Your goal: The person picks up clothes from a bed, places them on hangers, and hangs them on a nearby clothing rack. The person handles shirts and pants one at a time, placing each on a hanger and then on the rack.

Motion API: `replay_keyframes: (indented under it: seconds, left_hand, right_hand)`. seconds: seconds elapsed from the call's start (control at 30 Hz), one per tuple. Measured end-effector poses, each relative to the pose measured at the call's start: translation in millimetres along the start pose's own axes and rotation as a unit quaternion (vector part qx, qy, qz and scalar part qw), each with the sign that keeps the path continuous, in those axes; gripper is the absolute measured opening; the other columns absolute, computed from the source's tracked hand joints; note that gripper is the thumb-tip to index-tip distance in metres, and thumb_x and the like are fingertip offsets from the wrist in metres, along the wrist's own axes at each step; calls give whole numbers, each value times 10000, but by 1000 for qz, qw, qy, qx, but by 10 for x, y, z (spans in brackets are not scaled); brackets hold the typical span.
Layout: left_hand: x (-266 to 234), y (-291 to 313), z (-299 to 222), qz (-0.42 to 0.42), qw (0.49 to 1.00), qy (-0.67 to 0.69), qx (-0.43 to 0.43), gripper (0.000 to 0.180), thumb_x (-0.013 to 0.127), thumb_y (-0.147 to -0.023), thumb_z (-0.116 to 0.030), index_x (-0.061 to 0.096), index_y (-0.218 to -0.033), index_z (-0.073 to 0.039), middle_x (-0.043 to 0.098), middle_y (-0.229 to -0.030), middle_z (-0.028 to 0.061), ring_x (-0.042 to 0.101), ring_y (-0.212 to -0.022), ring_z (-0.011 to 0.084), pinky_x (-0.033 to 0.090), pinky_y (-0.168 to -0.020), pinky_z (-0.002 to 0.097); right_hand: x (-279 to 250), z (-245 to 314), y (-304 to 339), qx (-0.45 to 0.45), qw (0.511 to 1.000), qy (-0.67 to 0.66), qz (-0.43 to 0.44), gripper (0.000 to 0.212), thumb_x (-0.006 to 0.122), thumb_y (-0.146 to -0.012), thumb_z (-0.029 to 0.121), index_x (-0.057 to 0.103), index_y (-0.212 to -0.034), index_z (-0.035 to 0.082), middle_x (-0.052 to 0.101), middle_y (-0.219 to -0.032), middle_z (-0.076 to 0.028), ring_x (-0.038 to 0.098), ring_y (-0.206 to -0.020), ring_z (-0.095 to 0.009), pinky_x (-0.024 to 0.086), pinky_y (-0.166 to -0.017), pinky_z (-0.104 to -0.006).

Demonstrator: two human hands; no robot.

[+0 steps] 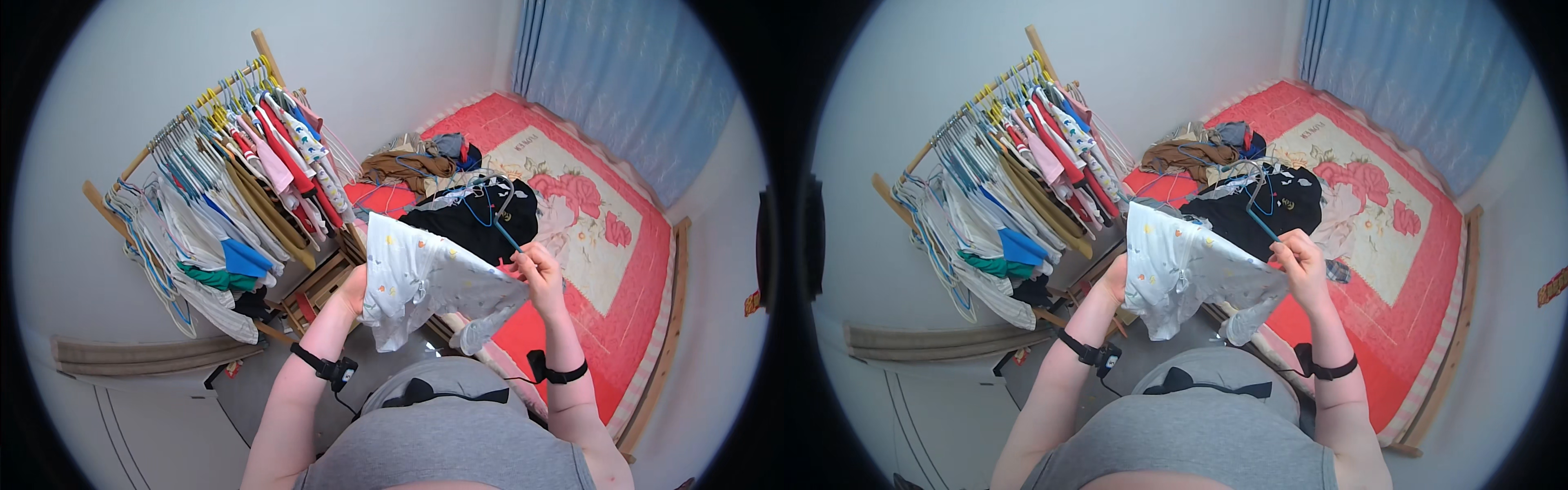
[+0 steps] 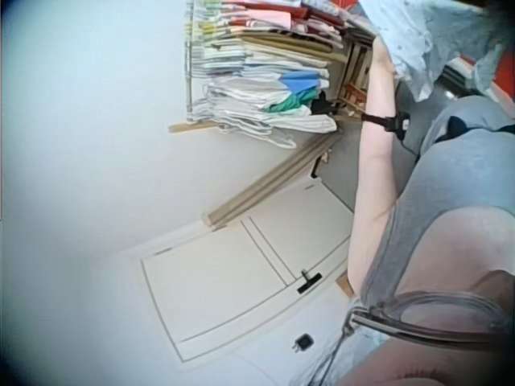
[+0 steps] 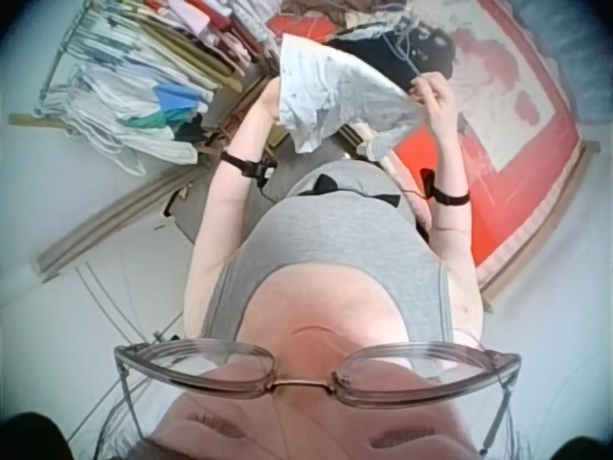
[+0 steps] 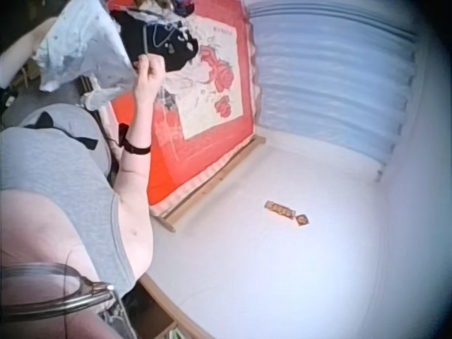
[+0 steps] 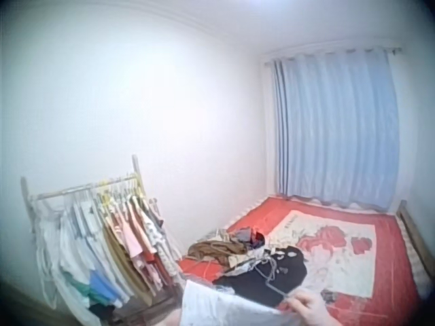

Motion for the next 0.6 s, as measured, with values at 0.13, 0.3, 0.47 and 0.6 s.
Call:
replay_keyframes:
  seconds: [0.13,0.3,0.47,0.6]
  left_hand:
    - [103,104,3,1,999,-32,-9,442,474,-981,-282,503,-1327,-8,586,-1269,173,623,-1085,277,498,-954,421]
    - [225,214,-179,2,983,-185,-4,452,644,-891,-164,536,-1305,-17,613,-1239,138,637,-1054,215,509,-932,362]
    - [218,385,-654,-150,880,-433,128,184,693,-823,-56,653,-1002,-52,658,-932,12,612,-827,102,495,-755,256]
    - [472,738,-1147,-242,770,-446,387,68,684,-825,-28,630,-840,-67,591,-769,-48,507,-680,41,407,-625,198]
  right_hand:
    - [-96,-103,18,17,999,16,23,261,533,-951,190,621,-812,-11,571,-924,-60,588,-726,-93,461,-568,-218]
    - [-152,-66,50,-13,1000,3,28,253,521,-947,160,605,-782,-12,585,-936,-74,589,-720,-103,462,-552,-220]
    - [-174,23,43,-70,995,66,34,236,501,-937,123,604,-777,-16,601,-915,-81,591,-706,-108,462,-547,-220]
    - [-278,71,76,-36,997,58,29,224,496,-924,100,615,-775,-16,608,-882,-81,591,-694,-107,461,-556,-222]
Point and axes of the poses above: each hand's wrist, its own y-axis away from the middle knuckle, its own x-axis out of the palm, z = x × y, the point moved 6 cm from there along -y, towards the middle knuckle
